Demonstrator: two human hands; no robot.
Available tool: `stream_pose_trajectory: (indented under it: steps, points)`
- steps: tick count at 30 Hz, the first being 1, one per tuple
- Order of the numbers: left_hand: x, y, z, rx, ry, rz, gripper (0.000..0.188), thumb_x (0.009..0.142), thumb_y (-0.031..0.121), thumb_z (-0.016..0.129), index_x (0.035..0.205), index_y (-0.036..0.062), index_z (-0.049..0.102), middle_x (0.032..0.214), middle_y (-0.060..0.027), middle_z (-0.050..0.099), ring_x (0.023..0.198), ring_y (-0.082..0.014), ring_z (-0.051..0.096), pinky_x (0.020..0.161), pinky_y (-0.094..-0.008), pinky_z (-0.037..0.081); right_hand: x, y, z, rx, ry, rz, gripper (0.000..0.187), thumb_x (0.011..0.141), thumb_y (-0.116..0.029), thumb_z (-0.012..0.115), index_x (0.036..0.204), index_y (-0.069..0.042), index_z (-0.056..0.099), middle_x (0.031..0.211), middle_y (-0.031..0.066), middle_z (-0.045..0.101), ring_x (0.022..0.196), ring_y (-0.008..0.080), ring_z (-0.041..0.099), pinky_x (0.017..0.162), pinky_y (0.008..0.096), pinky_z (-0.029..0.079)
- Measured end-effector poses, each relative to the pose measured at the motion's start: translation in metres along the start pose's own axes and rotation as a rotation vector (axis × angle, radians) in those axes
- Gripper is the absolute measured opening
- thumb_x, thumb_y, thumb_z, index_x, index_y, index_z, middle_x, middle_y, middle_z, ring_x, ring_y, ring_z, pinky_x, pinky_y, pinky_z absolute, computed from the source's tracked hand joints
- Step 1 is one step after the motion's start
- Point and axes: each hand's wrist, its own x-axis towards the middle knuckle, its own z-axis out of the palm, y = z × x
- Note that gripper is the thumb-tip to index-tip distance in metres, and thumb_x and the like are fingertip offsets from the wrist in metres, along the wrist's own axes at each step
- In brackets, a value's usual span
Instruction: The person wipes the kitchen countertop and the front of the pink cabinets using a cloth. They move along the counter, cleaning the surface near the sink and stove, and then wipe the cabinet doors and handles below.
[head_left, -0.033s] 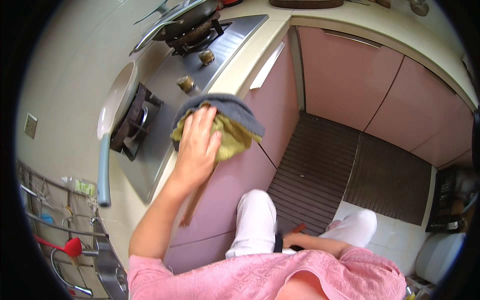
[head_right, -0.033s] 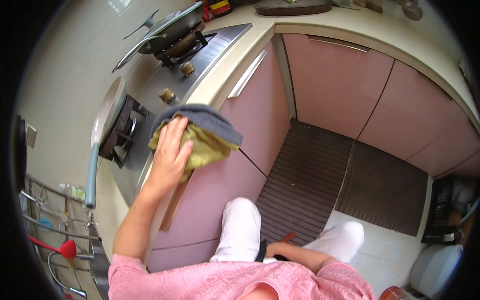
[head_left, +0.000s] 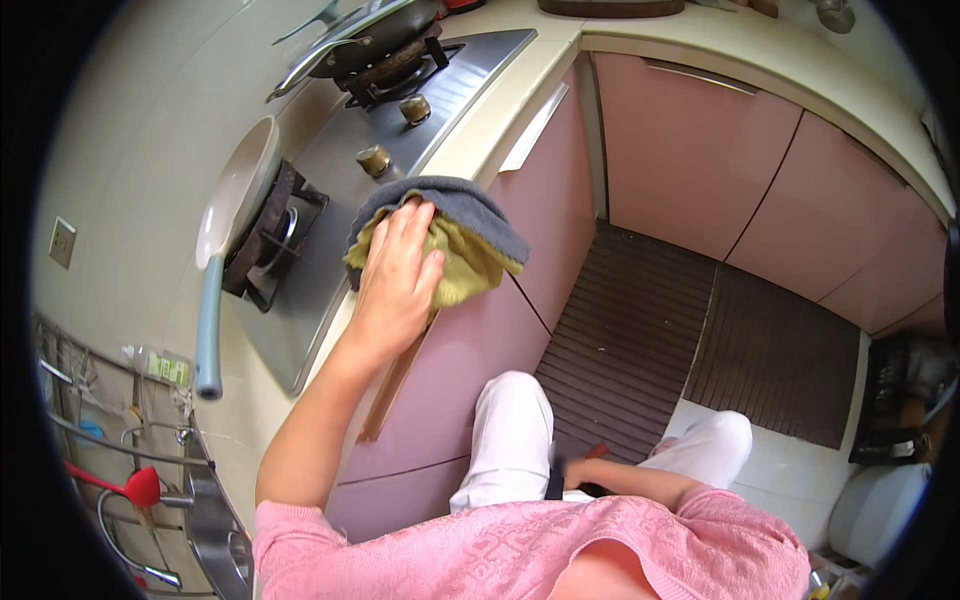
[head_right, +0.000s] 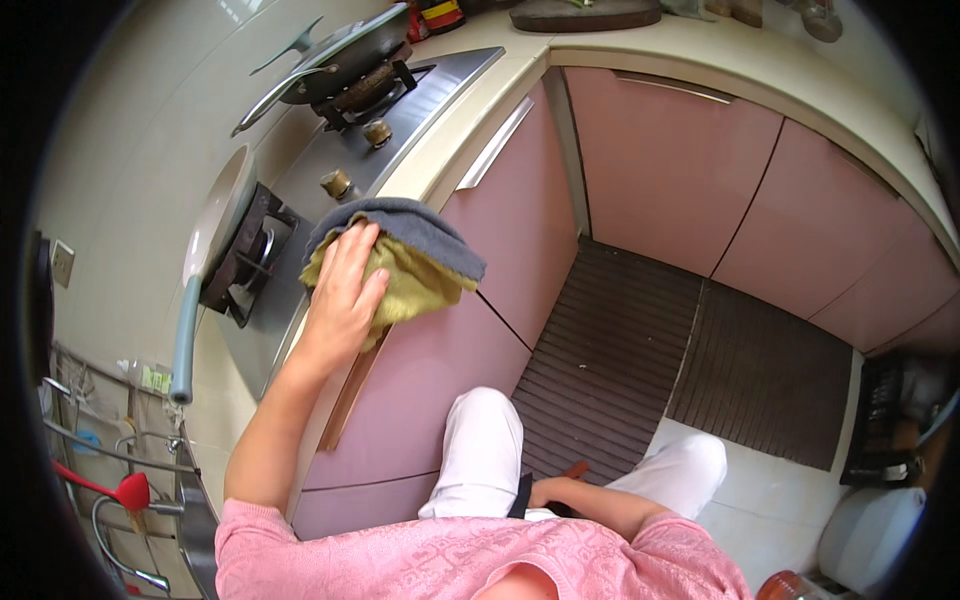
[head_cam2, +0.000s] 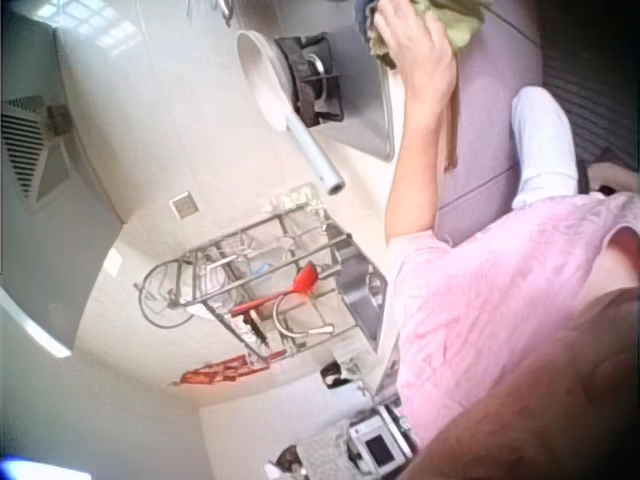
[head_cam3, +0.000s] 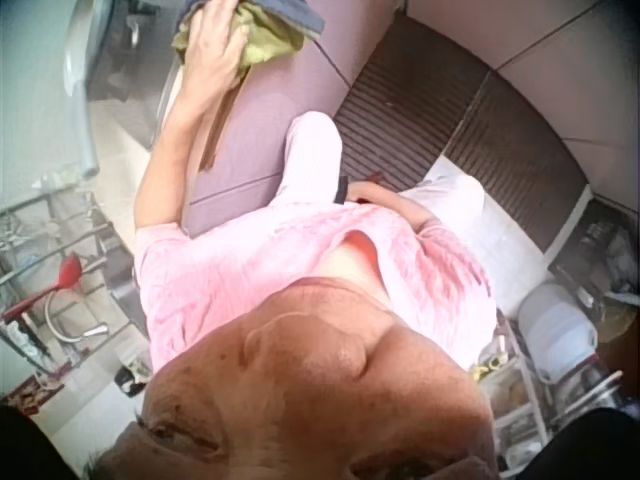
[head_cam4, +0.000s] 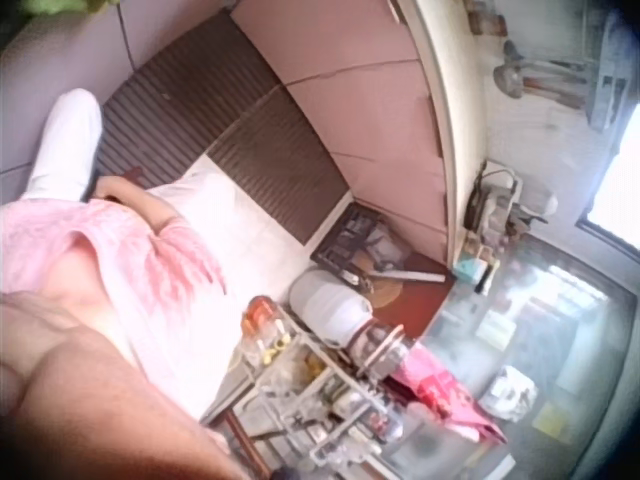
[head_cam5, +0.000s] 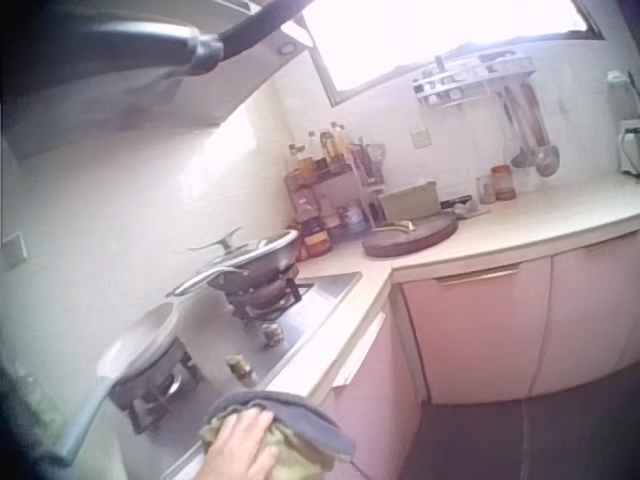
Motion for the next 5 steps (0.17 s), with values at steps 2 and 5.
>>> stream_pose_trajectory:
  steps: [2,5]
  points:
    - [-0.001,-0.004,0.005,0.056,-0.031,-0.047,0.052,0.102,0.019,0.056,0.147,-0.0045,0.045,0.151,-0.0246,0.046,0.142,-0.0388,0.042,0.120,-0.0431,0.030,-0.011,0.011,0.000,0.019,0.258,-0.113,0.042,0.092,-0.045,0.061,0.111,-0.008,0.069,0.113,0.0200,0.067,0.103,0.0363,0.064,0.088,0.0475,0.048]
    - [0.013,-0.014,0.006,0.023,-0.177,-0.090,0.061,0.102,0.024,0.058,0.154,-0.0011,0.038,0.160,-0.0238,0.038,0.152,-0.0367,0.030,0.124,-0.0427,0.024,-0.045,0.007,-0.013,0.103,0.580,-0.117,0.039,0.087,-0.045,0.065,0.078,-0.008,0.076,0.081,0.0186,0.073,0.072,0.0321,0.069,0.066,0.0489,0.051]
